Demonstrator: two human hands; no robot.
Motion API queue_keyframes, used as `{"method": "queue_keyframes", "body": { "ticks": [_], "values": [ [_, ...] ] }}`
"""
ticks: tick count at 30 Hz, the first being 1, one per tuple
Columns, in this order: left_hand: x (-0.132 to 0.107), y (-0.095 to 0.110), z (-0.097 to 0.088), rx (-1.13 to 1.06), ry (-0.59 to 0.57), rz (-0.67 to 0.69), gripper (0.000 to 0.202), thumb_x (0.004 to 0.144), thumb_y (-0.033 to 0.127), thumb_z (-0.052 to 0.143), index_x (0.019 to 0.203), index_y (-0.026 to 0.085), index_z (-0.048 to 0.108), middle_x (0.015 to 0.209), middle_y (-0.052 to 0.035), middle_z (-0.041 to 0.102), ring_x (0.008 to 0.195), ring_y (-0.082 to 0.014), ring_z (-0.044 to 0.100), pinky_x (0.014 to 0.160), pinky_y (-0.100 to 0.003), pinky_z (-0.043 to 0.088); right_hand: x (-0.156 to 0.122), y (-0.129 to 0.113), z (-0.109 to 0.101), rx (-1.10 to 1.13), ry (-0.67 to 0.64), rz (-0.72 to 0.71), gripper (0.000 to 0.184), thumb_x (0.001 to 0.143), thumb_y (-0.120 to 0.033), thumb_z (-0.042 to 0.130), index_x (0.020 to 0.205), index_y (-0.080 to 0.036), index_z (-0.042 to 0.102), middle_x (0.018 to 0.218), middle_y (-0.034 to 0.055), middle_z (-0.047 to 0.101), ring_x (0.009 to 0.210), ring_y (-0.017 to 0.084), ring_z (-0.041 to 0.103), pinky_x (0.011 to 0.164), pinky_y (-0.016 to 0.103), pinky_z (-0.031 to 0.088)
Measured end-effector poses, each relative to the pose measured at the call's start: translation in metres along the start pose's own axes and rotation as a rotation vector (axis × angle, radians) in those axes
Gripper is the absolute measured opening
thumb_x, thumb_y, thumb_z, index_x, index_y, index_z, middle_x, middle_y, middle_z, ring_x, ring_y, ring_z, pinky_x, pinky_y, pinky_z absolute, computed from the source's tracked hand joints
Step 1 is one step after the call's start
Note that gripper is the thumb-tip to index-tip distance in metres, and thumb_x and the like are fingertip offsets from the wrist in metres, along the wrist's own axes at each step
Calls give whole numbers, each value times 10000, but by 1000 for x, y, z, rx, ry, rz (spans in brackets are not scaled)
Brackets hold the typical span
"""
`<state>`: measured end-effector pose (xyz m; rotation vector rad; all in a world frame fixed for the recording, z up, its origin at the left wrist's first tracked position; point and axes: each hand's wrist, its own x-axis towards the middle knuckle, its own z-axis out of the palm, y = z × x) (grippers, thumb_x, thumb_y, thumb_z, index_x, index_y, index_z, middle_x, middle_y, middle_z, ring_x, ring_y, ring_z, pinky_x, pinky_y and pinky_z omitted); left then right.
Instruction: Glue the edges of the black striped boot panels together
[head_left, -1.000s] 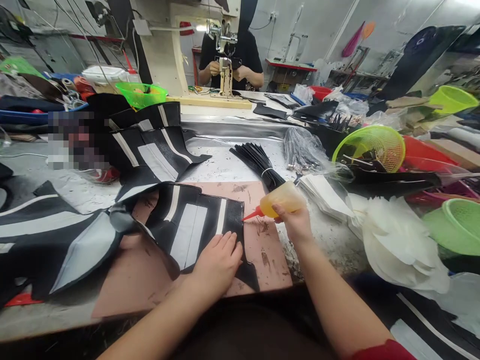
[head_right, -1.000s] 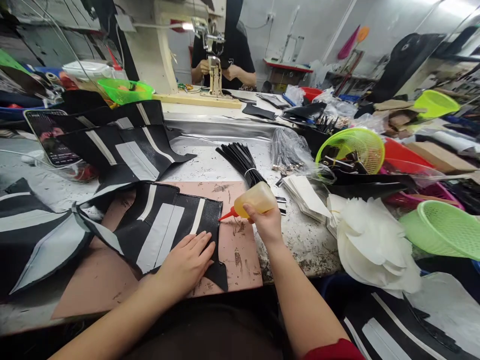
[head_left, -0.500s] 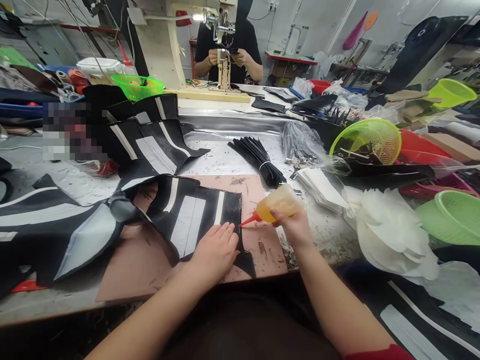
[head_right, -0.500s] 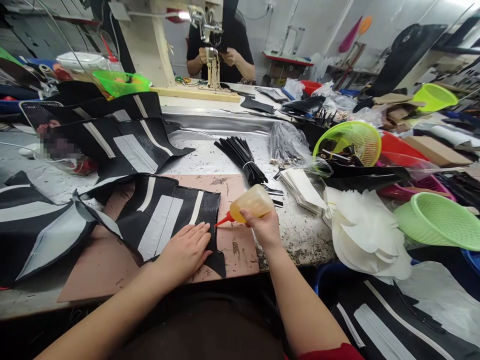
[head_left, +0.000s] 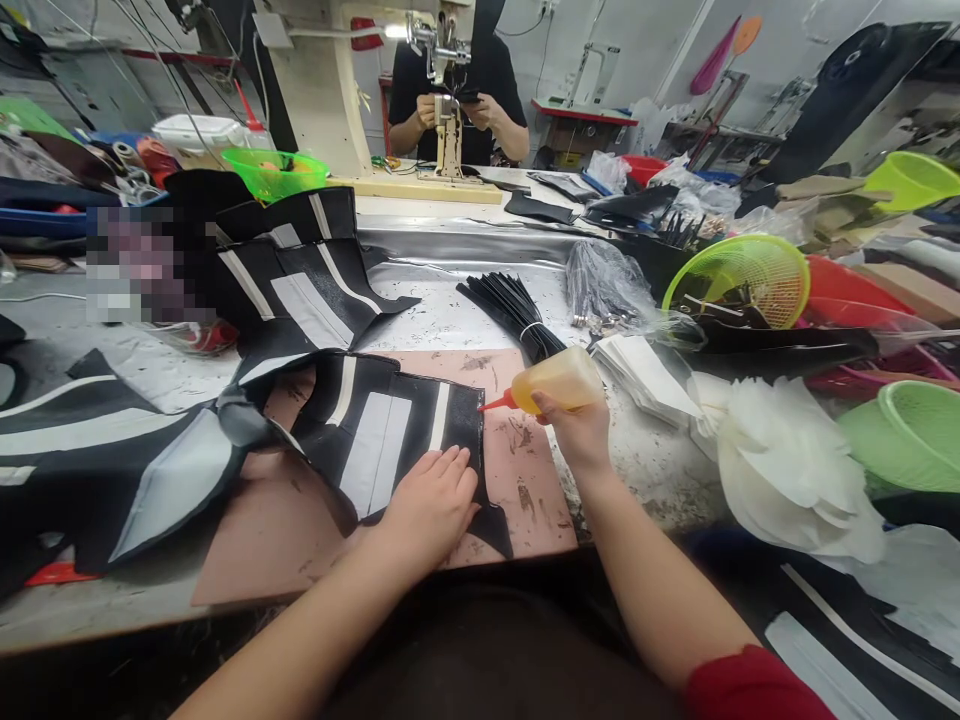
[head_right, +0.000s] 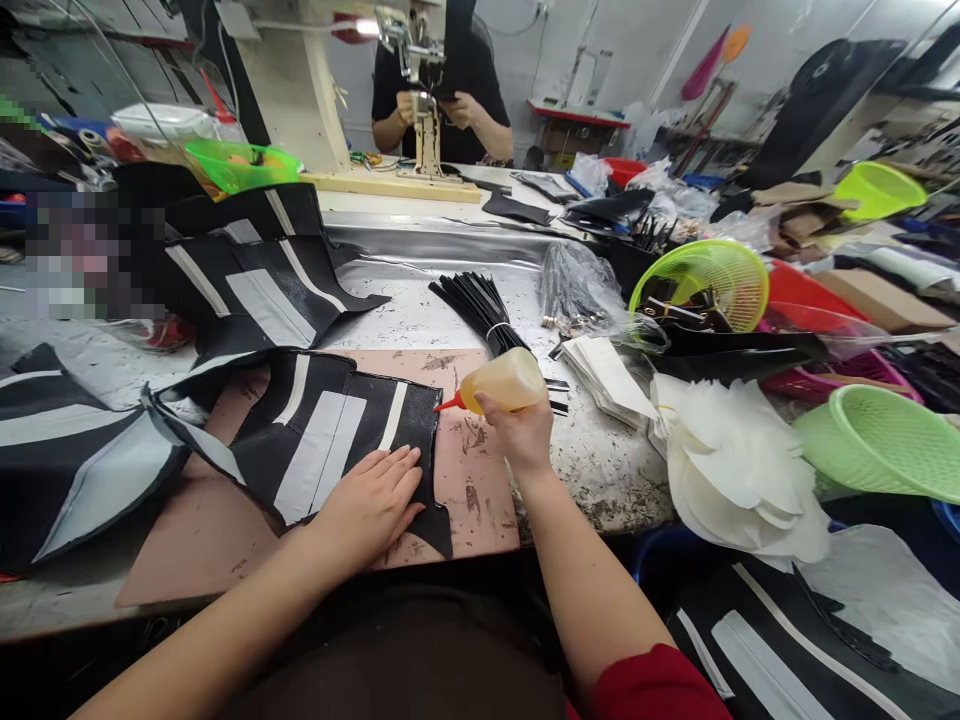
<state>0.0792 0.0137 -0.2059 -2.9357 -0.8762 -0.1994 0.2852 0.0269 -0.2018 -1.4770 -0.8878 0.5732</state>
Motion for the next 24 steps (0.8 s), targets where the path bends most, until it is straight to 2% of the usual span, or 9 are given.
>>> {"method": "queue_keyframes", "body": {
  "ticks": [6, 10, 19, 24],
  "values": [
    [0, -1, 0, -4, 4, 12, 274, 797, 271, 564, 978, 66, 573, 1156, -147, 577, 1074, -244, 534, 909, -369, 420, -27, -14, -16, 51, -55, 170, 517, 466, -506, 774, 765, -115, 615, 696, 65, 628, 572, 187, 586, 382, 275, 486],
    [1, -2, -2, -3, -49, 20, 332, 809, 311, 554, 1025, 59, 554, 1184, -162, 554, 1097, -247, 516, 925, -366, 403, -41, -15, -24, 42, -97, 227, 479, 452, -513, 772, 689, -125, 621, 626, 52, 629, 511, 169, 564, 345, 255, 458],
    [2, -1, -5, -16, -87, 6, 340, 803, 332, 570, 1031, 80, 554, 1209, -158, 537, 1131, -254, 492, 954, -368, 372, -49, -15, -32, 68, -165, 167, 465, 473, -503, 770, 732, -146, 623, 655, 52, 649, 553, 196, 590, 380, 288, 482],
    [2, 0, -6, -21, -108, 6, 344, 802, 341, 575, 1028, 82, 556, 1228, -152, 523, 1142, -253, 482, 956, -363, 367, -52, -15, -39, 29, -193, 148, 456, 473, -478, 779, 745, -145, 627, 672, 53, 650, 579, 210, 603, 452, 334, 521]
  ]
}}
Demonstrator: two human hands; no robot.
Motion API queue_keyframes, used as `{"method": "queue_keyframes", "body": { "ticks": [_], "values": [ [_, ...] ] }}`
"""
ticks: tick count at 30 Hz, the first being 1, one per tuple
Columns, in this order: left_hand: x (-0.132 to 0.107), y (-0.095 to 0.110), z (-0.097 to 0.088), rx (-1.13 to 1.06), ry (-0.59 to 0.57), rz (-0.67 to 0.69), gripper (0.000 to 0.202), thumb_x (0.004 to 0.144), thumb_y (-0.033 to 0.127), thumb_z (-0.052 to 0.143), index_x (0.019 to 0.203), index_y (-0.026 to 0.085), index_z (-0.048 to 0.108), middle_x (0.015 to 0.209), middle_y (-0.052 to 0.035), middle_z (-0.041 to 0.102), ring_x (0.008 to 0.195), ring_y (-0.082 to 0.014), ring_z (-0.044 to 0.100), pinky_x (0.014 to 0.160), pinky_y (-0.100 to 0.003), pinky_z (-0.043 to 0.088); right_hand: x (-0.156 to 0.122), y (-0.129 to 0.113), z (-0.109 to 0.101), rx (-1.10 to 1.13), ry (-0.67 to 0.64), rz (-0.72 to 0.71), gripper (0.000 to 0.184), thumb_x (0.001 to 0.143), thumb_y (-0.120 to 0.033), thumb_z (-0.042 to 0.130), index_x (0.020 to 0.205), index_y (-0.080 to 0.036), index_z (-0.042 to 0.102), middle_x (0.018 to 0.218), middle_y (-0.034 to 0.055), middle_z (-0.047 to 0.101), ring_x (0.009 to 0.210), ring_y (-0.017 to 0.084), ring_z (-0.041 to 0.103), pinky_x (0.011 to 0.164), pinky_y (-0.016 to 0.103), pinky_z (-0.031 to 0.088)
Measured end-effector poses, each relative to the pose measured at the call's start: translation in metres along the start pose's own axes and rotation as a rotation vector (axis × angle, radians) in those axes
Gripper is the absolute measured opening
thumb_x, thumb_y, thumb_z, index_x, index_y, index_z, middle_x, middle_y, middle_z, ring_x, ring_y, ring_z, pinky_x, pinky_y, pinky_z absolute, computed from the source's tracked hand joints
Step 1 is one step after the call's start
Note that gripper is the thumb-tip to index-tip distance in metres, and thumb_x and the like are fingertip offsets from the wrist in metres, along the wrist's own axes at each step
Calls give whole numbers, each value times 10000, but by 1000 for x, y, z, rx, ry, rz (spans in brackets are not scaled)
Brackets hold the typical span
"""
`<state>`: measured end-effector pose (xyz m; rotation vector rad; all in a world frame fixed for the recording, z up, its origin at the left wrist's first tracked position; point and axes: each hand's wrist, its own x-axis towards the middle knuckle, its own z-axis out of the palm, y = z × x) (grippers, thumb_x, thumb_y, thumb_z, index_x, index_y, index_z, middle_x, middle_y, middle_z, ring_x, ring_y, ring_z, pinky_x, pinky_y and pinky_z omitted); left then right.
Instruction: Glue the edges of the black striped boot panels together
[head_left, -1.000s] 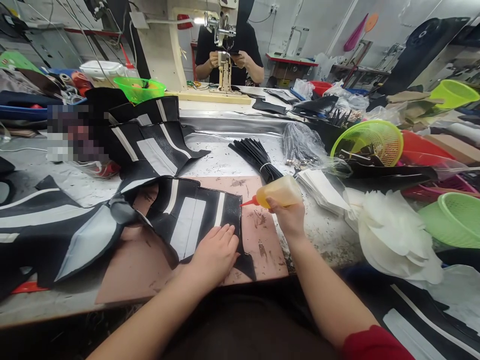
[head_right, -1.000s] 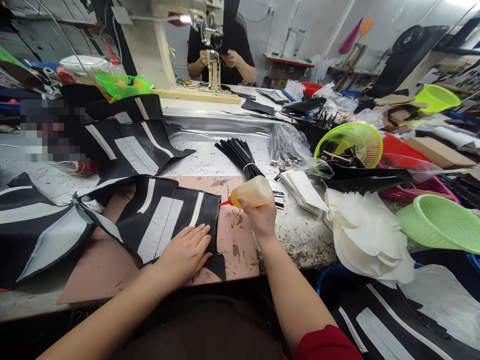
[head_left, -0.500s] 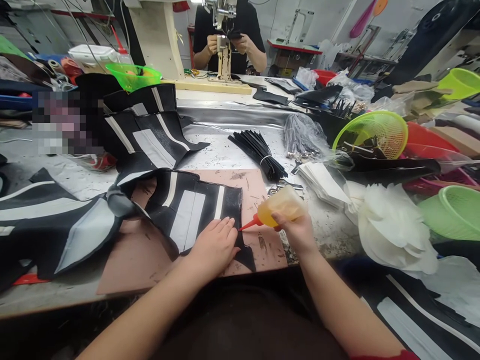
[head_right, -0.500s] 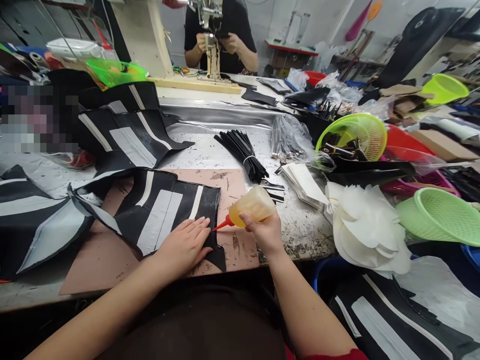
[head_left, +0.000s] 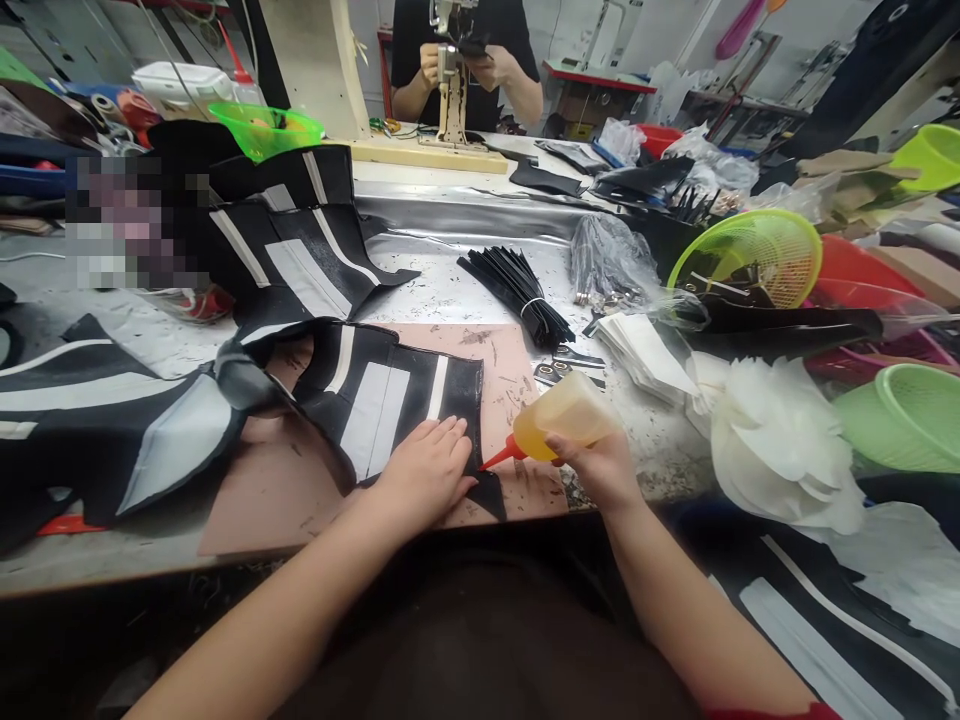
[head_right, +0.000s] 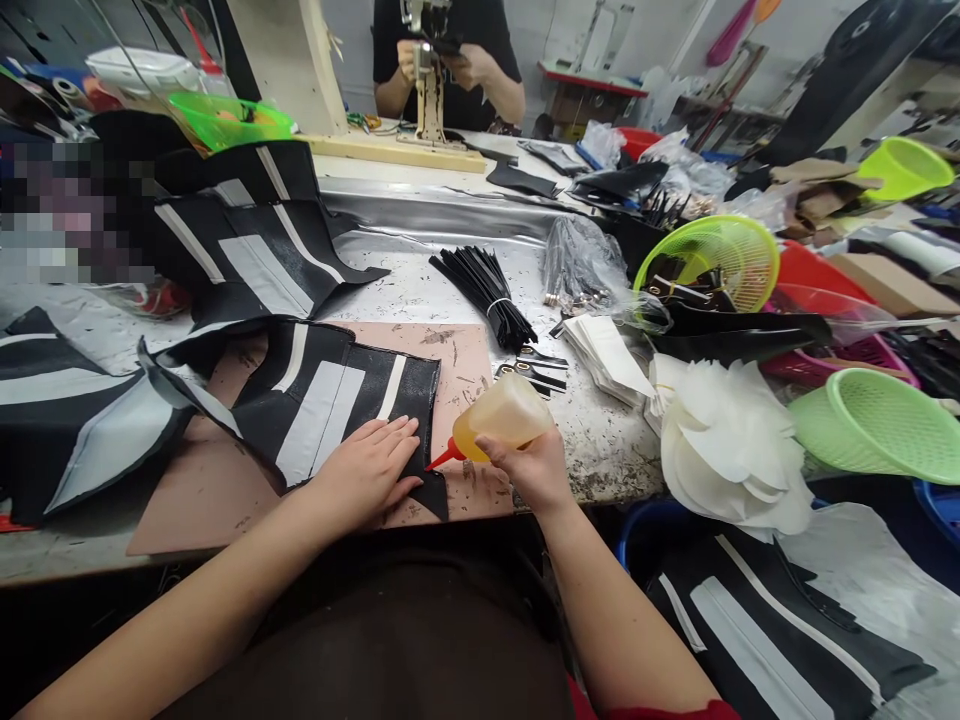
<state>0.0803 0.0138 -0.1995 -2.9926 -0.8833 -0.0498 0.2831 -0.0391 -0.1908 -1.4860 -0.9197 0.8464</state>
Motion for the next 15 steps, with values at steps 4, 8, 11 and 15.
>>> {"method": "queue_keyframes", "body": {
  "ticks": [4, 8, 11, 15],
  "values": [
    [0, 1, -1, -16, -5, -8, 333, 806, 327, 571, 1021, 73, 555, 1231, -160, 518, 1148, -256, 474, 968, -369, 356, -1, 0, -6, -63, -30, -29, 448, 478, -468, 782, 748, -141, 639, 689, 61, 648, 631, 233, 614, 511, 367, 538],
    [0, 1, -2, -21, -5, -11, 315, 812, 316, 557, 1021, 81, 555, 1240, -161, 509, 1156, -257, 468, 971, -370, 350, 0, -2, -12, -118, -9, -89, 494, 467, -484, 780, 800, -150, 634, 732, 63, 649, 684, 243, 616, 544, 374, 543],
    [0, 1, -2, -16, -12, -13, 312, 816, 318, 551, 1026, 87, 552, 1245, -160, 506, 1158, -252, 467, 974, -369, 347, -1, -2, -17, -162, -7, -114, 473, 477, -489, 774, 777, -152, 630, 736, 65, 647, 690, 241, 611, 570, 378, 538],
    [0, 1, -1, -9, -14, -19, 319, 813, 321, 554, 1030, 87, 550, 1243, -161, 507, 1161, -251, 465, 979, -373, 347, 0, 0, -22, -173, -6, -112, 483, 463, -502, 772, 766, -156, 624, 733, 67, 642, 691, 241, 601, 585, 378, 528]
  ]
}}
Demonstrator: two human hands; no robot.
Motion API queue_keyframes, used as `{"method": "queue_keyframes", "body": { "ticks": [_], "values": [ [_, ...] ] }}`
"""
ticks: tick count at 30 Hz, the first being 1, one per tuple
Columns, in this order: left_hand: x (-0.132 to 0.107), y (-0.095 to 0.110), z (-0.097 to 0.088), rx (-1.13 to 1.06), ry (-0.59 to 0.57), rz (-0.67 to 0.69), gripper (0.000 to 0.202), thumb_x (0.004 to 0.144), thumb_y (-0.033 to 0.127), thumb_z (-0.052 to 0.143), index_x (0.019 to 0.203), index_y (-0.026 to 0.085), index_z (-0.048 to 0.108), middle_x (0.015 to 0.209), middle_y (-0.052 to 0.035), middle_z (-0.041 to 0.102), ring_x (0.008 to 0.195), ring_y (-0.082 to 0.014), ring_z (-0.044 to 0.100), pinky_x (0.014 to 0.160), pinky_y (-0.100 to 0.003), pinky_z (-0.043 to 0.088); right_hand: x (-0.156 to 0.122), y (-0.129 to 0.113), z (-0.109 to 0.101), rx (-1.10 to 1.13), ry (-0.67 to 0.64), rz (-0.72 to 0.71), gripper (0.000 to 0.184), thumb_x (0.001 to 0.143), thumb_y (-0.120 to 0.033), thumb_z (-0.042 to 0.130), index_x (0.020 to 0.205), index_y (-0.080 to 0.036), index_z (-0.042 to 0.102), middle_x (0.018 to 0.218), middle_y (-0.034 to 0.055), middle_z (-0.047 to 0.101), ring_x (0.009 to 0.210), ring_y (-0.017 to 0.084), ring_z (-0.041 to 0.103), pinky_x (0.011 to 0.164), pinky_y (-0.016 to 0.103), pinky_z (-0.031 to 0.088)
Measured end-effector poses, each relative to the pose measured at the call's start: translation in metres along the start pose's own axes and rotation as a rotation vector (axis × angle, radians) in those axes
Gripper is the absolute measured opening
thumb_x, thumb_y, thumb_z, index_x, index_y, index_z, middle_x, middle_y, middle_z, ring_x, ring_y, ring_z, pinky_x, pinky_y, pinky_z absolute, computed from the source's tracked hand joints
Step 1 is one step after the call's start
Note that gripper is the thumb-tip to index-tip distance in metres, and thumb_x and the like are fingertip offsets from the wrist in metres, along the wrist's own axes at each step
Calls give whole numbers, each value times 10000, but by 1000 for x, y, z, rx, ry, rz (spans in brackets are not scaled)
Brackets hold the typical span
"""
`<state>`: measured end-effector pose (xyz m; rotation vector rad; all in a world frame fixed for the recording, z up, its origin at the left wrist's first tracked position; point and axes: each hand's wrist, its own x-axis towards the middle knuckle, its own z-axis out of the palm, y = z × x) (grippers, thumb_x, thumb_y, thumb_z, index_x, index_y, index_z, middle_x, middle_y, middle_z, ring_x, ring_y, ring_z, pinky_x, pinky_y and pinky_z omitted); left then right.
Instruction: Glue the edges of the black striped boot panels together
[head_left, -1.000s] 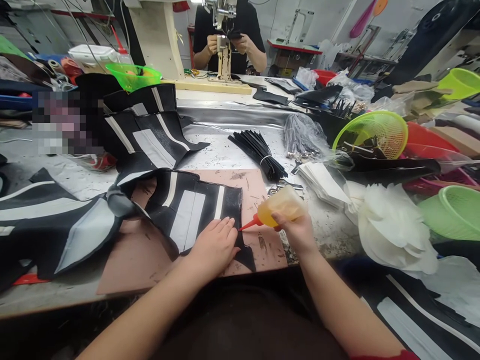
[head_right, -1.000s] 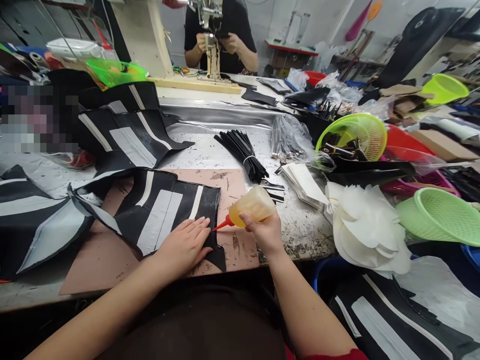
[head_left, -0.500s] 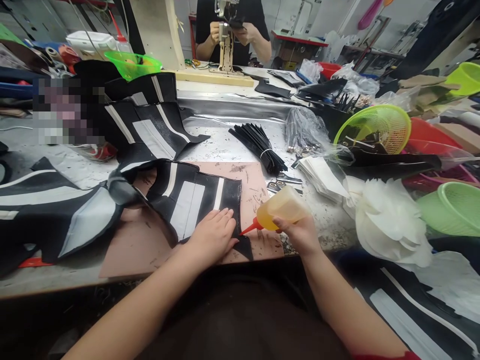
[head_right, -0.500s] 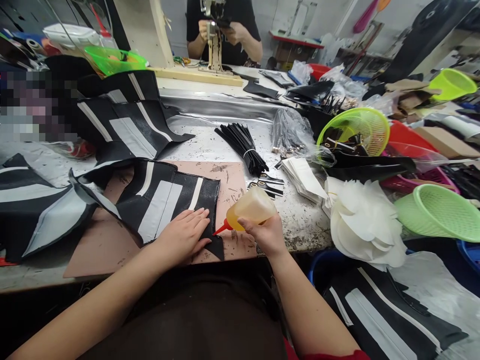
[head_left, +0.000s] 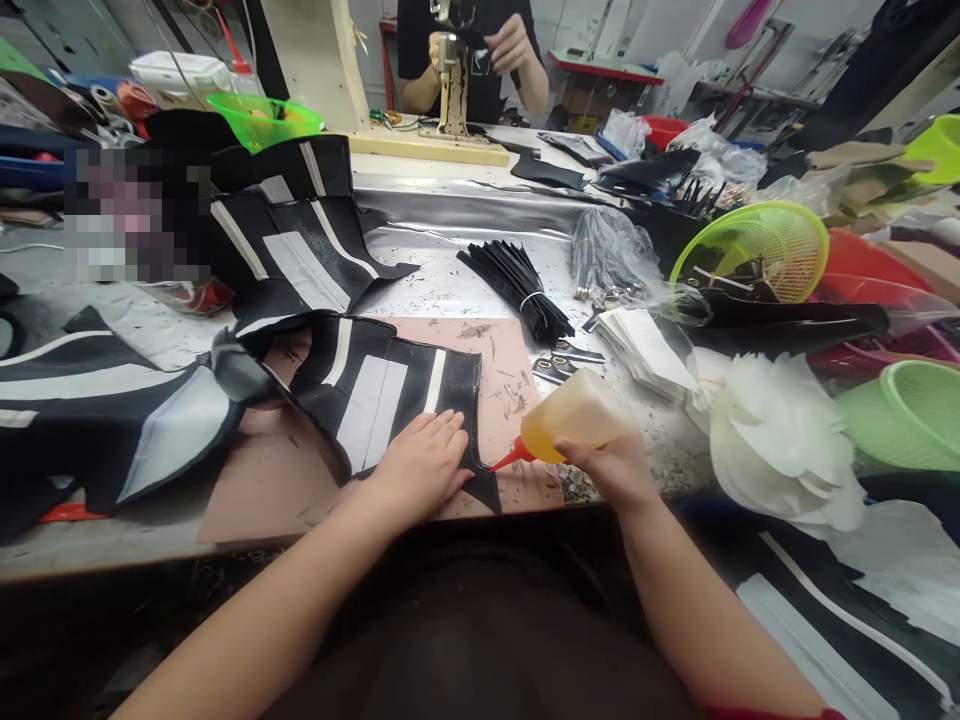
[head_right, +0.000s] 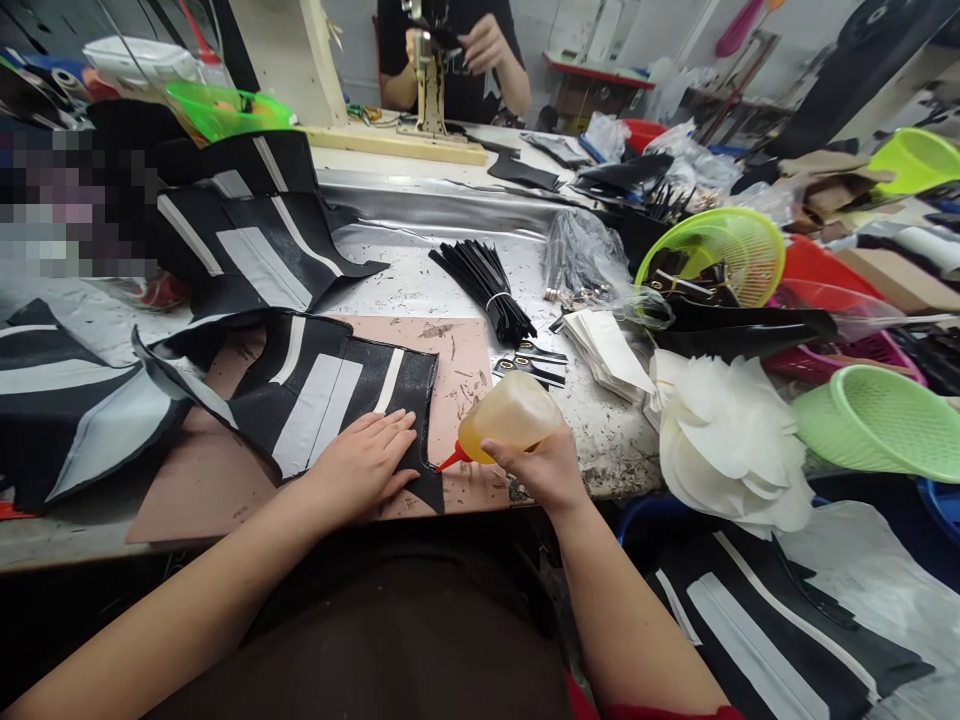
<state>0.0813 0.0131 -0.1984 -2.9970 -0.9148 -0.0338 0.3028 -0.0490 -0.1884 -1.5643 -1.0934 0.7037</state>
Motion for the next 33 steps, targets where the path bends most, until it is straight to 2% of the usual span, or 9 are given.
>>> {"method": "queue_keyframes", "body": {
  "ticks": [9, 15, 18, 20, 23, 26, 28, 31, 33],
  "values": [
    [0, 0, -1, -9, -17, -11, 327, 805, 317, 573, 1034, 85, 548, 1255, -151, 499, 1171, -249, 455, 987, -373, 348, 1, 5, 11, 133, -43, 70, 460, 432, -475, 790, 737, -170, 629, 714, 58, 658, 687, 248, 620, 623, 408, 538],
    [0, 0, -2, -44, -9, -6, 321, 809, 291, 557, 1044, 73, 540, 1252, -166, 497, 1167, -263, 454, 990, -396, 351, 2, 10, 3, 153, -19, 76, 456, 413, -442, 806, 728, -171, 619, 710, 53, 656, 679, 236, 612, 589, 373, 533],
    [-2, 0, -1, -94, 57, 9, 267, 811, 270, 539, 1003, 86, 560, 1235, -154, 512, 1154, -261, 464, 976, -394, 378, 2, 11, -1, 214, -27, 218, 462, 384, -439, 817, 692, -161, 614, 650, 44, 639, 581, 205, 592, 438, 296, 495],
    [-4, -1, -2, -122, 179, -17, 217, 830, 245, 496, 977, 105, 572, 1224, -134, 519, 1175, -257, 440, 981, -383, 382, -1, 11, -1, 299, -27, 357, 486, 361, -442, 823, 692, -153, 615, 618, 30, 625, 515, 175, 568, 346, 237, 432],
    [-11, -2, -9, -74, 319, -199, 304, 841, 269, 471, 1064, 73, 538, 1214, -173, 506, 1193, -295, 407, 983, -410, 378, -16, 14, -1, 486, 18, 586, 525, 348, -436, 830, 736, -154, 617, 610, 14, 621, 478, 138, 544, 305, 183, 369],
    [-18, 2, -18, -31, 122, -421, 429, 830, 308, 483, 1137, 8, 471, 1113, -247, 538, 1019, -344, 527, 814, -463, 470, -36, 21, -5, 714, 80, 801, 534, 376, -420, 826, 798, -169, 614, 684, 30, 654, 497, 131, 553, 328, 177, 384],
    [-22, 7, -23, -47, -27, -463, 371, 831, 241, 461, 1121, 9, 473, 979, -224, 592, 857, -314, 589, 673, -420, 503, -44, 25, -10, 832, 111, 846, 523, 406, -406, 818, 831, -184, 611, 747, 40, 670, 507, 131, 558, 335, 179, 391],
    [-24, 19, -25, -75, -78, -344, 318, 805, 151, 466, 1110, 62, 482, 907, -145, 623, 784, -248, 608, 637, -335, 502, -44, 22, -19, 940, 173, 778, 490, 406, -375, 820, 811, -210, 600, 725, 11, 655, 436, 97, 496, 303, 172, 357],
    [-25, 27, -27, -131, -103, -156, 287, 801, 140, 472, 1086, 135, 501, 940, -83, 633, 816, -197, 608, 683, -277, 495, -40, 12, -26, 996, 202, 715, 494, 376, -364, 828, 781, -208, 592, 679, -10, 628, 378, 58, 416, 283, 163, 336]
  ]
}}
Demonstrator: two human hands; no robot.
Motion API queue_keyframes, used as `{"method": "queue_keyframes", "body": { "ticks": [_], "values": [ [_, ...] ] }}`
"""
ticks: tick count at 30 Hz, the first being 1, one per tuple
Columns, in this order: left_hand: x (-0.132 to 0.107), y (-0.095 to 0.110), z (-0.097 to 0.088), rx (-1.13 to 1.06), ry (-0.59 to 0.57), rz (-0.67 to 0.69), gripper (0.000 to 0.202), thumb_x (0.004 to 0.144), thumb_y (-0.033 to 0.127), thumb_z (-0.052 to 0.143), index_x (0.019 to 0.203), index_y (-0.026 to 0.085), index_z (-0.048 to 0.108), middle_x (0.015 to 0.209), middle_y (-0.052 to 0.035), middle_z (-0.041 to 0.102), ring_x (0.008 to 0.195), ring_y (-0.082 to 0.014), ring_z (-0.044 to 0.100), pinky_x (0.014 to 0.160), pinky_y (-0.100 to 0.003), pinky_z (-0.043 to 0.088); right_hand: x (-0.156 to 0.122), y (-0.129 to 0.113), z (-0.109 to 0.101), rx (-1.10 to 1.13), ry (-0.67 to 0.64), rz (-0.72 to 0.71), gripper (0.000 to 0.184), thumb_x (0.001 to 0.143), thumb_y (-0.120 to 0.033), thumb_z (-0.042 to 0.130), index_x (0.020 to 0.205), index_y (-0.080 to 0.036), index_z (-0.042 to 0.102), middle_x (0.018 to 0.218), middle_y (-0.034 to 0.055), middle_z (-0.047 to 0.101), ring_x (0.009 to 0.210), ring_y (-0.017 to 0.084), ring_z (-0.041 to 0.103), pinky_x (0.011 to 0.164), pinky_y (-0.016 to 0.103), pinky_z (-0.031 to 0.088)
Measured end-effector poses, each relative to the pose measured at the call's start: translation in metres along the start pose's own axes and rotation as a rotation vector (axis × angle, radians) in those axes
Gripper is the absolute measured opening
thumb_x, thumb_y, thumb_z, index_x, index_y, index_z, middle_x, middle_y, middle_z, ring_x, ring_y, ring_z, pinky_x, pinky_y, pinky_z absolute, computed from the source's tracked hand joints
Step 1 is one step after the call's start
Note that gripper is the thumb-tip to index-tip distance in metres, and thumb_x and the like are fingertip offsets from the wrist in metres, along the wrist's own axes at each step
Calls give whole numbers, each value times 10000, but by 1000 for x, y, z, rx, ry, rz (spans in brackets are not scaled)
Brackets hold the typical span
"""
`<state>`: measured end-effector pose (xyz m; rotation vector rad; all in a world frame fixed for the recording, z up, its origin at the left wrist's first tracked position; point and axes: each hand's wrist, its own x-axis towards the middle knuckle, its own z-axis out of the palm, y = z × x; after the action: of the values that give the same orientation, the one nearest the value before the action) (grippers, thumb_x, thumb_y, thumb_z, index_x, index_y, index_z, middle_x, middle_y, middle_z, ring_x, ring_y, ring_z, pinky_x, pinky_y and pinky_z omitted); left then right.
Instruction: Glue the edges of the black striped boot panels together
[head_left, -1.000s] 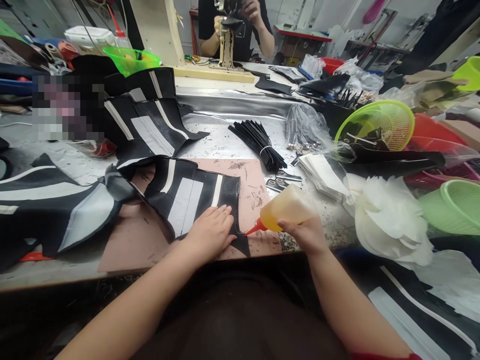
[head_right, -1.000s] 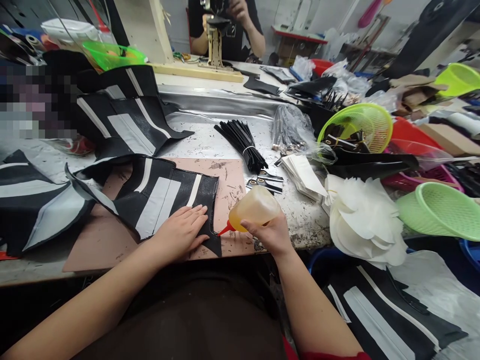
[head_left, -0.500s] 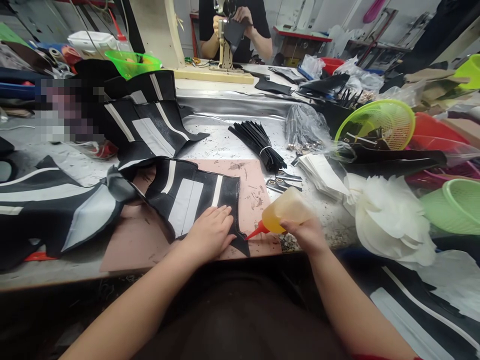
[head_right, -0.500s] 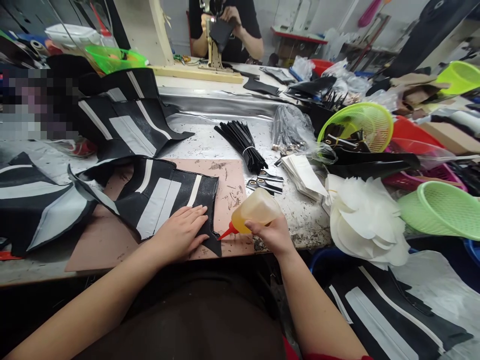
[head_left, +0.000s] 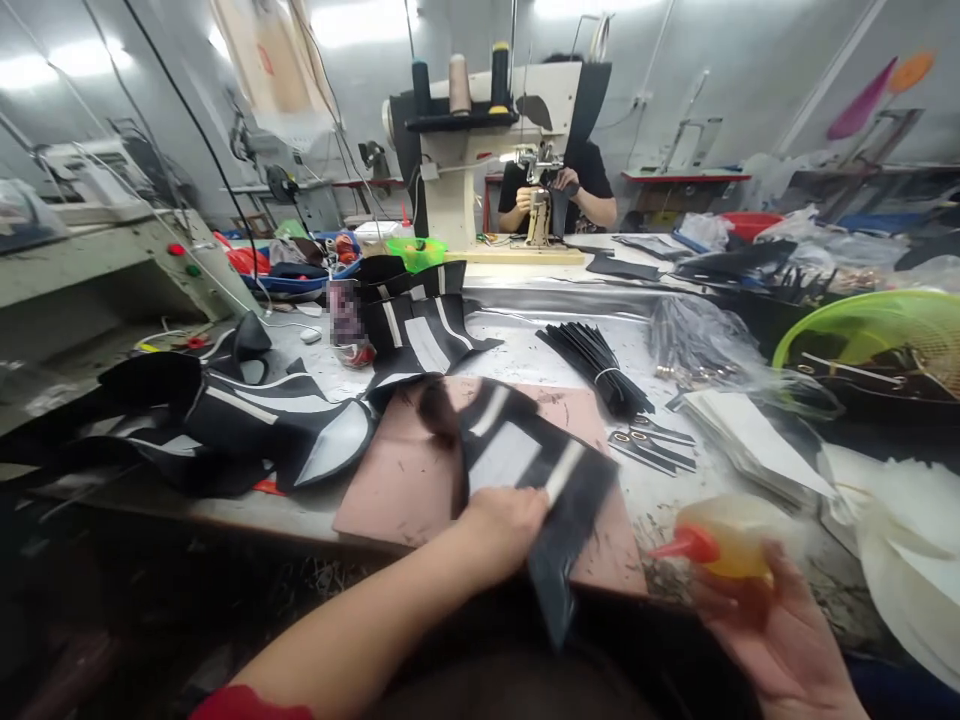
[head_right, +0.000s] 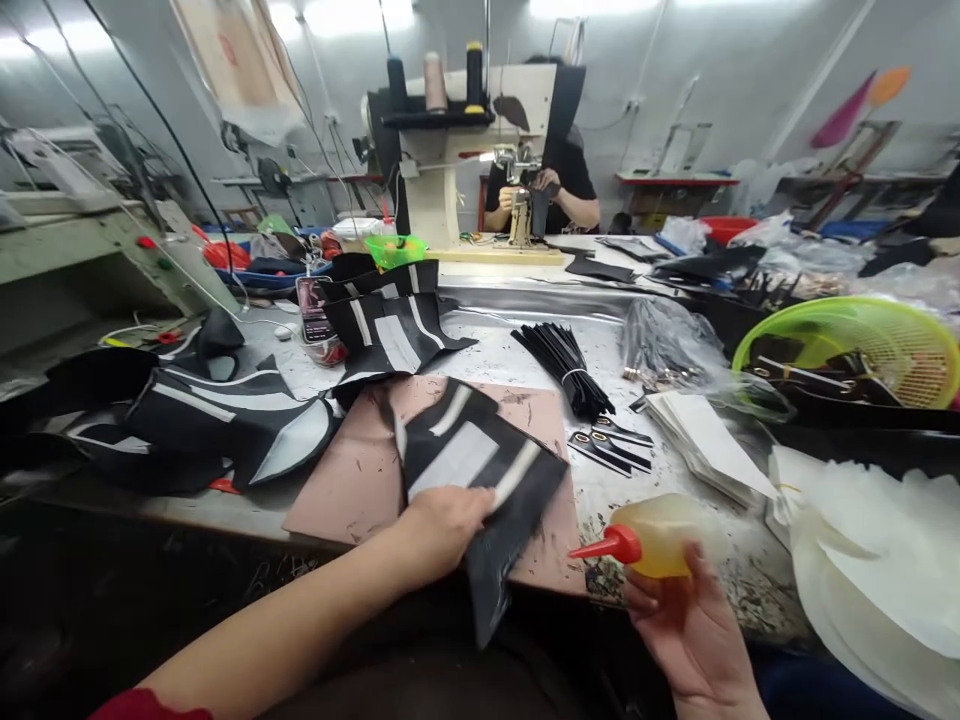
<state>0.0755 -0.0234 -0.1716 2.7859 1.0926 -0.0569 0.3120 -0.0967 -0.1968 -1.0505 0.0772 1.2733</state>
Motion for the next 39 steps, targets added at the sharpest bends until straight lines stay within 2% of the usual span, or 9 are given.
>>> {"method": "queue_keyframes", "body": {
  "ticks": [4, 6, 11, 14, 18, 22, 28, 33, 39],
  "values": [
    [1, -7, -14, -101, -88, 421, 288, 780, 81, 477, 1010, 239, 545, 1059, 13, 625, 1059, -135, 524, 911, -220, 399, -12, -21, 10, 112, -27, -86, 562, 315, -358, 843, 792, -197, 595, 609, -34, 558, 364, 26, 357, 271, 134, 321],
    [3, -28, -29, -88, -118, 472, 367, 700, 21, 519, 989, 243, 559, 1093, 12, 616, 1180, -156, 427, 1031, -280, 291, -15, -28, 9, 155, -63, -129, 588, 332, -369, 842, 842, -203, 599, 607, -39, 536, 380, 25, 367, 284, 122, 332],
    [12, -90, -76, 251, -184, 185, 252, 723, 22, 487, 805, 222, 617, 981, -22, 653, 1247, -201, 344, 1083, -433, 162, -13, -37, -7, 181, -138, -145, 661, 341, -409, 836, 913, -183, 596, 687, 13, 570, 407, 21, 361, 305, 131, 350],
    [21, -90, -90, 342, -164, 64, 212, 717, 3, 467, 692, 147, 619, 820, -101, 661, 1042, -273, 529, 929, -438, 371, -5, -33, -17, 218, -210, -128, 635, 391, -433, 821, 928, -189, 588, 731, 35, 585, 426, 32, 374, 323, 153, 363],
    [47, -45, -76, 335, -178, 52, 135, 735, 86, 520, 778, 157, 627, 708, -53, 643, 632, -194, 603, 593, -293, 473, 7, -24, -24, 245, -314, -154, 542, 506, -464, 772, 957, -232, 579, 764, 22, 589, 443, 44, 387, 344, 164, 360],
    [83, -17, -48, 358, -79, 31, 399, 783, 289, 594, 1096, 45, 553, 1130, -213, 553, 1050, -303, 521, 858, -392, 440, 15, -20, -21, 234, -344, -169, 489, 567, -489, 734, 962, -243, 583, 789, 17, 601, 451, 49, 403, 347, 165, 370],
    [89, -47, -19, 324, -96, 49, 777, 706, 651, 544, 1273, 131, 435, 1411, -200, 234, 1329, -344, 105, 1074, -504, 68, 17, -25, -4, 162, -255, -239, 547, 485, -416, 804, 964, -261, 592, 809, 0, 643, 481, 82, 514, 379, 187, 446],
    [76, -59, -11, 256, -139, 200, 995, 550, 747, 587, 1308, 136, 380, 1387, -229, 260, 1309, -368, 167, 1069, -498, 44, 36, -24, 22, 60, -257, -310, 548, 450, -346, 822, 939, -240, 600, 819, 4, 655, 575, 112, 580, 434, 189, 484],
    [88, -58, -11, 241, -171, 142, 1246, 403, 773, 627, 1319, -4, 296, 1368, -280, 254, 1286, -337, 257, 1090, -420, 62, 86, -14, 69, -136, -274, -521, 509, 462, -351, 805, 893, -207, 577, 747, -7, 627, 557, 111, 558, 405, 185, 433]
  ]
}}
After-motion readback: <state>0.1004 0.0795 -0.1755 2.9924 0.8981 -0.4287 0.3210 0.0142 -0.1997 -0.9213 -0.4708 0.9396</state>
